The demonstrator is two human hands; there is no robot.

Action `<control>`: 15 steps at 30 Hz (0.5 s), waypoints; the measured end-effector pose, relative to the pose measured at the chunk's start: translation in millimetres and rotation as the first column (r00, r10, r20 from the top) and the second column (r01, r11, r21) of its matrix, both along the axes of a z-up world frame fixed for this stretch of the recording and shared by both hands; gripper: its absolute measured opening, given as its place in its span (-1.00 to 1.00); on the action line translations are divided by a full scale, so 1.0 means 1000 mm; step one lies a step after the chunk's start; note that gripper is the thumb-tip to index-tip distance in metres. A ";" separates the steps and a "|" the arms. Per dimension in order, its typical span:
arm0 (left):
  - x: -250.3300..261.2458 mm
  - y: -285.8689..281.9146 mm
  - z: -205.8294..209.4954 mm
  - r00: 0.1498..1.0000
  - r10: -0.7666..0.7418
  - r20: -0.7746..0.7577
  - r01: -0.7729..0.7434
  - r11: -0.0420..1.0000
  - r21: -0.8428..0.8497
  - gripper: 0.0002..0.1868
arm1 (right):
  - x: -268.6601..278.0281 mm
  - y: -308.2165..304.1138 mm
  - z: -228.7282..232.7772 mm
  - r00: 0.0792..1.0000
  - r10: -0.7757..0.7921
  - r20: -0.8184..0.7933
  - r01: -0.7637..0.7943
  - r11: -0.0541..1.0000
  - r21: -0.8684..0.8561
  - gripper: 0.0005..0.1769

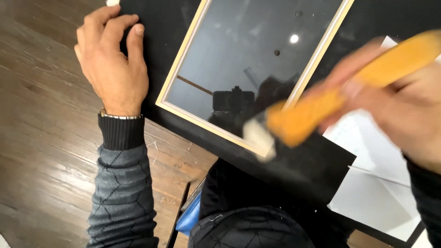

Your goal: The recorder is framing a piece of artwork, including cutting materials and cleaning the glass.

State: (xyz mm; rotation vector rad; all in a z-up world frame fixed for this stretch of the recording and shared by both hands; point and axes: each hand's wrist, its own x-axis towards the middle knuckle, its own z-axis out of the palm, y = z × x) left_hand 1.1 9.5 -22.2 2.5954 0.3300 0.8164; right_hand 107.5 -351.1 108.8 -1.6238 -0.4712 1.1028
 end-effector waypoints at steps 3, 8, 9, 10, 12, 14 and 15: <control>-0.005 0.000 0.000 1.000 0.001 -0.003 -0.001 1.000 0.026 -0.90 | -0.005 0.004 -0.005 0.914 -0.322 0.245 0.307 0.947 0.098 -0.84; -0.001 0.000 0.002 1.000 0.017 -0.020 -0.017 1.000 -0.002 -0.83 | -0.011 0.005 0.008 0.982 0.149 0.119 -0.150 0.989 -0.005 -0.79; -0.003 -0.001 0.001 0.999 0.019 -0.034 -0.019 1.000 -0.007 -0.83 | -0.012 0.010 0.010 0.983 0.152 0.104 -0.152 0.988 -0.007 -0.79; -0.005 -0.003 0.001 0.998 0.035 -0.057 -0.036 0.999 -0.016 -0.87 | -0.014 0.014 0.011 0.979 -0.071 0.189 0.068 0.997 0.023 -0.77; -0.006 -0.002 0.002 0.996 0.055 -0.066 -0.056 0.998 -0.015 -0.91 | -0.015 0.018 0.006 0.917 -0.290 0.274 0.279 0.957 0.081 -0.76; -0.002 0.000 0.002 1.000 0.006 -0.001 -0.006 1.000 0.000 -0.89 | -0.016 0.015 -0.006 0.959 -0.108 0.263 0.126 0.991 -0.049 -0.83; 0.000 0.000 0.003 1.000 0.006 -0.002 -0.006 1.000 -0.001 -0.89 | -0.018 0.020 0.001 0.959 -0.108 0.263 0.125 0.991 -0.050 -0.83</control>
